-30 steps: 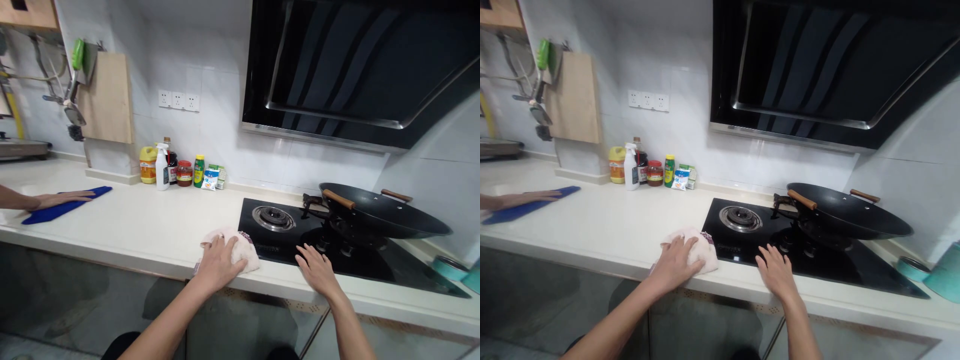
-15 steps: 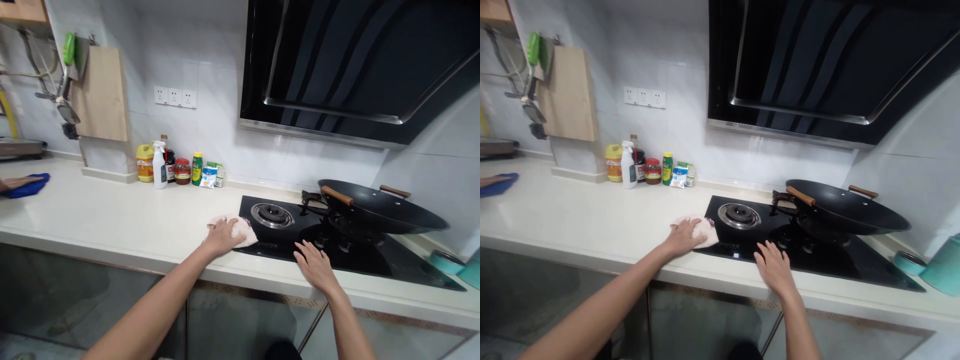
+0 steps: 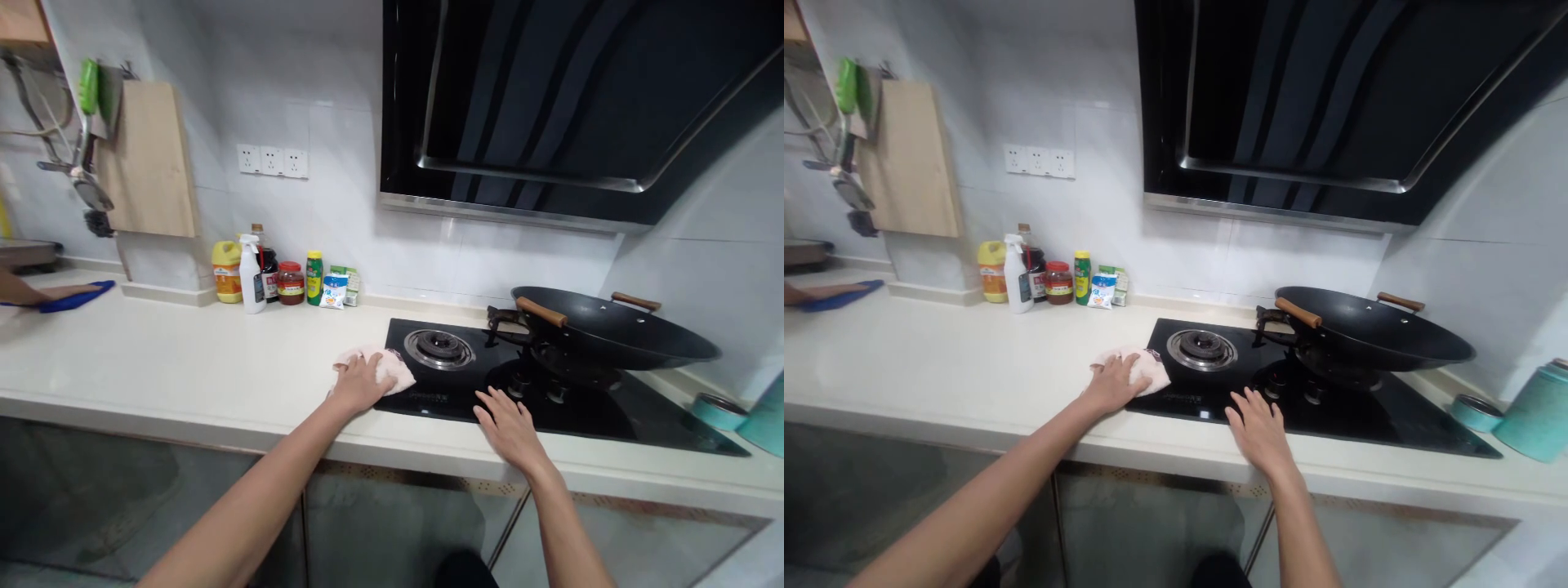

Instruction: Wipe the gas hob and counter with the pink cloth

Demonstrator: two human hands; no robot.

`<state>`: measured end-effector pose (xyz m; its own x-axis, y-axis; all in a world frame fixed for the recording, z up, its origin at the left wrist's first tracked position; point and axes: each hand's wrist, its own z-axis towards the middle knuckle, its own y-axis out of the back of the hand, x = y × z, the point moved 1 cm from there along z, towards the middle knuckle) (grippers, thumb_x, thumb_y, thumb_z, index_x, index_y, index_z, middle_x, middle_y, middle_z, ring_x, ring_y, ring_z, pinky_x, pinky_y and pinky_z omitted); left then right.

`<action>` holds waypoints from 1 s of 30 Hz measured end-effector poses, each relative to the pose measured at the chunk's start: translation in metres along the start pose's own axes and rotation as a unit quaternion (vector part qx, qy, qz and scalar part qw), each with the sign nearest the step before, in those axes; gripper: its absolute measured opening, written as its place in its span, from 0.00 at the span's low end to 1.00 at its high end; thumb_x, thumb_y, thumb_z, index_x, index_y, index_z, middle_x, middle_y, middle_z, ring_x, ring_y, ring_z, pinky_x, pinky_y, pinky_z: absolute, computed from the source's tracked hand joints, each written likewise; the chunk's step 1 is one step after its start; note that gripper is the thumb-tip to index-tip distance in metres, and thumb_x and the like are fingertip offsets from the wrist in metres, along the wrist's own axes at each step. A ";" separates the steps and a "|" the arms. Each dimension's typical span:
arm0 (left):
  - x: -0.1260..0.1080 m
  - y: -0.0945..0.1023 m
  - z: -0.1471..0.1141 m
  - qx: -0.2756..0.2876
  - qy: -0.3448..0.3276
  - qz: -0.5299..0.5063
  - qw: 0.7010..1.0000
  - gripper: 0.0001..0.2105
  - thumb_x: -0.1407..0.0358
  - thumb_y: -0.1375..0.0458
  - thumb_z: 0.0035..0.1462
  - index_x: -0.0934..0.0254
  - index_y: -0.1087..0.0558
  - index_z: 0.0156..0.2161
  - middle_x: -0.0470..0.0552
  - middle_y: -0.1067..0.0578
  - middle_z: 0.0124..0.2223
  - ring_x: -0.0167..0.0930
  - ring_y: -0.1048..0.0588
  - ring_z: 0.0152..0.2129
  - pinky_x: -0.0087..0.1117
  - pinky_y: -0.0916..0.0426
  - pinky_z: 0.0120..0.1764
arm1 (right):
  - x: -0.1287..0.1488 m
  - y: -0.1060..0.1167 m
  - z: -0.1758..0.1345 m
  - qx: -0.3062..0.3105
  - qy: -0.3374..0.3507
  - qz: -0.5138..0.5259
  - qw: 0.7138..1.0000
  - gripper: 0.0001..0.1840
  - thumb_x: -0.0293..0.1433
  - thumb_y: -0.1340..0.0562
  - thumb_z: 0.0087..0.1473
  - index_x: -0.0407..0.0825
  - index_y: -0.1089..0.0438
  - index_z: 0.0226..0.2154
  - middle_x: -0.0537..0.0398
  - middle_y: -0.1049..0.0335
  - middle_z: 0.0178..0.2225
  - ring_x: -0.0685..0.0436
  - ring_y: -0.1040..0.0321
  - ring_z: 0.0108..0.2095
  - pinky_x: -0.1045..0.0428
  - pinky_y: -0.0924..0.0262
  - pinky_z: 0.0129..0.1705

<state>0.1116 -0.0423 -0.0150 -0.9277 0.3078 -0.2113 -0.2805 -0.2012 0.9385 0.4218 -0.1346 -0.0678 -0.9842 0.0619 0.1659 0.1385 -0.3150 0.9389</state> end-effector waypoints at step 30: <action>-0.008 0.009 -0.097 -0.106 -0.068 0.026 0.992 0.30 0.47 0.50 0.61 0.62 0.37 0.62 0.63 0.29 0.55 0.50 0.37 0.57 0.53 0.46 0.57 | -0.005 -0.005 0.001 -0.009 0.004 -0.021 1.000 0.29 0.44 0.56 0.66 0.55 0.40 0.63 0.54 0.48 0.68 0.41 0.55 0.68 0.36 0.61 0.67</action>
<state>0.0920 -0.1372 -0.0314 -0.9049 0.4109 -0.1114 -0.2915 -0.4072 0.8656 0.4262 -0.1329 -0.0728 -0.9900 0.0686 0.1234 0.0943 -0.3289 0.9396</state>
